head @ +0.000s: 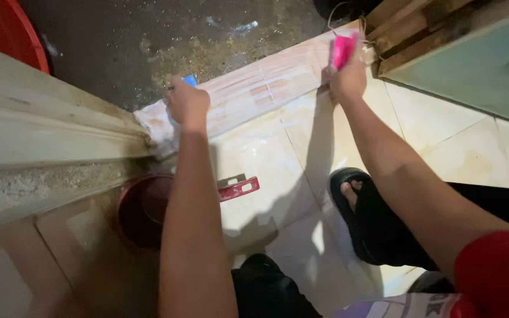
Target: The person scrubs a tiled floor using a pink scrub brush and a blue sponge. They apply a white cleaning agent and repeatedly scrub the same area, occasionally dipping the brush into a red bucket.
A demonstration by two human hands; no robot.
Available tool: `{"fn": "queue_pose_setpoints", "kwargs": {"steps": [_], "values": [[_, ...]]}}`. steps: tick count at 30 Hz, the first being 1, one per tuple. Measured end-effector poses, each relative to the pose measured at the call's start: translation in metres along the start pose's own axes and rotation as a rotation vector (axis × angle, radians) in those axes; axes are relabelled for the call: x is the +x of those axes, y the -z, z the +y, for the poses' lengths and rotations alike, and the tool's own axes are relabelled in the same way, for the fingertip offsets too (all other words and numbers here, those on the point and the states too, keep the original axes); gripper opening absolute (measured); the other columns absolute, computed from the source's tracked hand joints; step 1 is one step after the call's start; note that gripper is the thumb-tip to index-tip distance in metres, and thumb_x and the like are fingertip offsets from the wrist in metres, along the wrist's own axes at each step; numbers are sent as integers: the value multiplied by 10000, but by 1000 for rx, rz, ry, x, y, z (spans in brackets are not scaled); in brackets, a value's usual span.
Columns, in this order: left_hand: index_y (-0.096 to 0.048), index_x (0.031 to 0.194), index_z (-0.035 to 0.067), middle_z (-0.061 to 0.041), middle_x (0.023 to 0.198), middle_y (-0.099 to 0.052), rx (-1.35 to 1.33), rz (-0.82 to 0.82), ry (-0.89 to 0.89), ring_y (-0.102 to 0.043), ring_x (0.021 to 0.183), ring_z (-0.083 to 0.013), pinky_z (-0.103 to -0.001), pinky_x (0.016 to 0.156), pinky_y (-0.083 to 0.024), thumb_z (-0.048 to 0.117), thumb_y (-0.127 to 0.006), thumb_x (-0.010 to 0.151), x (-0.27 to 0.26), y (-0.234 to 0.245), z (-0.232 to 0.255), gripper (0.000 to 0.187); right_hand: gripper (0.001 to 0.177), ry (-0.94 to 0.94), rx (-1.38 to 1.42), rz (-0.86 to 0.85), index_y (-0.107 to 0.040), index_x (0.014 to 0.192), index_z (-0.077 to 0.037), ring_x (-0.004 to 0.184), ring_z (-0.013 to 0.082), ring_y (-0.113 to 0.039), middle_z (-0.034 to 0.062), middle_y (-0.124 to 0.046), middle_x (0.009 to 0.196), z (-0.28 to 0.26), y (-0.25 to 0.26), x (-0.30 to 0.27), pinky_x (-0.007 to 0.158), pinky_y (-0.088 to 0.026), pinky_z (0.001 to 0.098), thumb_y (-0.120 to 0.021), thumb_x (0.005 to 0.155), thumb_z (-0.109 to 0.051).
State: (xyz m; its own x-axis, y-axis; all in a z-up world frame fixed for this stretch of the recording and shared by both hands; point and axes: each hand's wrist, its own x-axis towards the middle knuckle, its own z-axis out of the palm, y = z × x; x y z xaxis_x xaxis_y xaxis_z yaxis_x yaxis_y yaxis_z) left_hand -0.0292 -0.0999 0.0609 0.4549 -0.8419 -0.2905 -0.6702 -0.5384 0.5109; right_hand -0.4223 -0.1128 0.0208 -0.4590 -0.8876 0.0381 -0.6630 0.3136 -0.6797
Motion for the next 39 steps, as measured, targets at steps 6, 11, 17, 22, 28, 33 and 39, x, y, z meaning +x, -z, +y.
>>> {"fn": "queue_pose_setpoints", "kwargs": {"steps": [6, 11, 17, 22, 28, 33, 39], "values": [[-523, 1384, 127, -237, 1283, -571, 101, 107, -42, -637, 1100, -404, -529, 867, -557, 153, -642, 993, -41, -31, 27, 409, 781, 285, -133, -454, -299, 1612, -279, 1131, 397, -618, 228, -618, 1272, -41, -31, -182, 921, -498, 495, -663, 926, -190], [-582, 1241, 194, -176, 1253, -571, 195, 231, -270, -582, 1170, -396, -559, 899, -510, 131, -739, 782, -62, -29, 42, 489, 307, 382, -455, -1158, -632, 1287, -146, 1057, 301, -729, 163, -700, 1212, -91, -57, -262, 875, -620, 418, -613, 1005, -268], [-533, 1359, 94, -189, 1261, -582, 346, 141, -478, -597, 1186, -387, -516, 913, -527, 99, -713, 888, -46, -29, 12, 505, 746, 1121, -158, -906, -430, 1556, -274, 1303, 369, -575, 153, -546, 1570, -45, 47, -143, 1058, -484, 465, -663, 871, -93], [-485, 1383, 34, -195, 1305, -574, 250, 67, -386, -586, 1182, -421, -530, 932, -500, 260, -786, 860, -59, -26, 0, 644, 829, 115, -480, -470, -260, 1637, -270, 1088, 402, -621, 258, -590, 1279, 15, 137, -53, 962, -495, 484, -708, 939, -279], [-535, 1341, -13, -260, 1278, -632, 61, 74, -234, -618, 1167, -442, -500, 985, -486, 425, -787, 888, -75, -49, 45, 679, 734, 148, 54, -210, -314, 1626, -215, 1216, 345, -645, 171, -572, 1501, -5, 64, -141, 998, -504, 464, -557, 939, -130], [-602, 1272, -29, -300, 1203, -666, 30, -72, -316, -635, 1147, -450, -484, 985, -492, 477, -801, 817, -84, -70, 80, 709, 863, 412, -109, -678, -314, 1634, -211, 1275, 404, -600, 179, -521, 1548, -20, 58, -168, 1032, -476, 518, -612, 832, -98], [-634, 1212, -30, -275, 1209, -684, -29, -185, -133, -660, 1161, -420, -468, 1004, -503, 577, -742, 875, -91, -91, 64, 702, 877, 5, -252, -325, -278, 1627, -276, 1054, 424, -653, 234, -592, 1274, 56, 140, -42, 888, -532, 523, -699, 866, -162]]}}
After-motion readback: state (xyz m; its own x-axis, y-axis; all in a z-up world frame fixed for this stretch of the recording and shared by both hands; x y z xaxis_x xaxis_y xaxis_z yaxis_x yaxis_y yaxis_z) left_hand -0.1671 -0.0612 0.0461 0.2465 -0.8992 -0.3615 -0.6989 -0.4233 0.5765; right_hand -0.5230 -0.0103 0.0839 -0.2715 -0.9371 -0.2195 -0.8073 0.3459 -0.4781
